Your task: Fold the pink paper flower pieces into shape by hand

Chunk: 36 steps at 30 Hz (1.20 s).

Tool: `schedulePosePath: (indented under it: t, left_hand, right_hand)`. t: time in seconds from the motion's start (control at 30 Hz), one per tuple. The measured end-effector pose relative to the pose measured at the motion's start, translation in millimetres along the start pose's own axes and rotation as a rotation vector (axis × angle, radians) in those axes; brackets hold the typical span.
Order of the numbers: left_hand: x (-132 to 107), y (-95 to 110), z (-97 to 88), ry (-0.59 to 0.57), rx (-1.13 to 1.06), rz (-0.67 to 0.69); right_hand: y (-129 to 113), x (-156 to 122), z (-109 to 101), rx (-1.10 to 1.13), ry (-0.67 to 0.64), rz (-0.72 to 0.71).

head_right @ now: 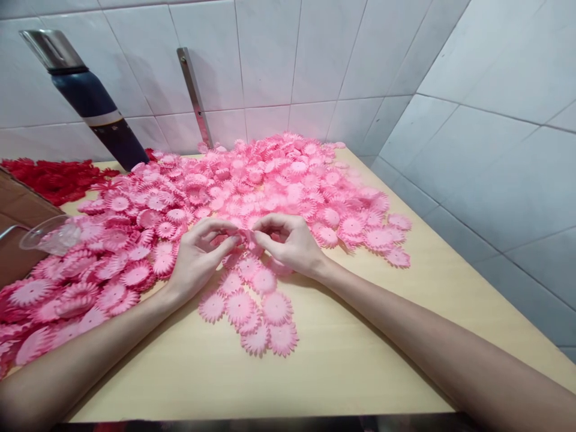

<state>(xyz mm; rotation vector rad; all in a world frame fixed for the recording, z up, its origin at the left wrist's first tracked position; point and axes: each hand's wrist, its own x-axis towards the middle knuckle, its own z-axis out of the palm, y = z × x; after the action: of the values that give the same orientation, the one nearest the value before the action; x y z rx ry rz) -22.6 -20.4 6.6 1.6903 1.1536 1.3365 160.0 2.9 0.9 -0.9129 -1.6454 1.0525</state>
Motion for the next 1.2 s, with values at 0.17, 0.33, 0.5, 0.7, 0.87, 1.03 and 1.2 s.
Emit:
schedulePosePath:
  t: [0.17, 0.33, 0.5, 0.7, 0.87, 1.03, 1.2]
  left_hand:
    - [-0.7, 2.3, 2.1, 0.018, -0.088, -0.081]
    - [-0.3, 7.1, 3.9, 0.013, -0.12, -0.132]
    - [0.1, 8.0, 3.2, 0.009, -0.104, -0.116]
    - [1.0, 3.1, -0.9, -0.014, 0.102, -0.036]
    - [0.3, 5.1, 0.7, -0.03, 0.081, -0.044]
    - [-3.0, 2.6, 3.4, -0.029, -0.011, -0.016]
    - [-3.4, -3.6, 3.2, 0.004, -0.001, -0.01]
  right_hand:
    - [5.2, 1.3, -0.3, 0.035, 0.078, -0.03]
    - [8.4, 1.6, -0.1, 0.033, 0.049, -0.044]
    - [7.1, 2.4, -1.0, -0.001, 0.077, 0.007]
    - [7.2, 3.4, -2.3, 0.047, 0.038, -0.018]
    - [7.8, 3.8, -2.3, 0.092, 0.055, 0.001]
    - [7.1, 3.6, -2.1, 0.044, 0.052, -0.018]
    - [7.8, 5.3, -0.8, 0.056, 0.053, -0.001]
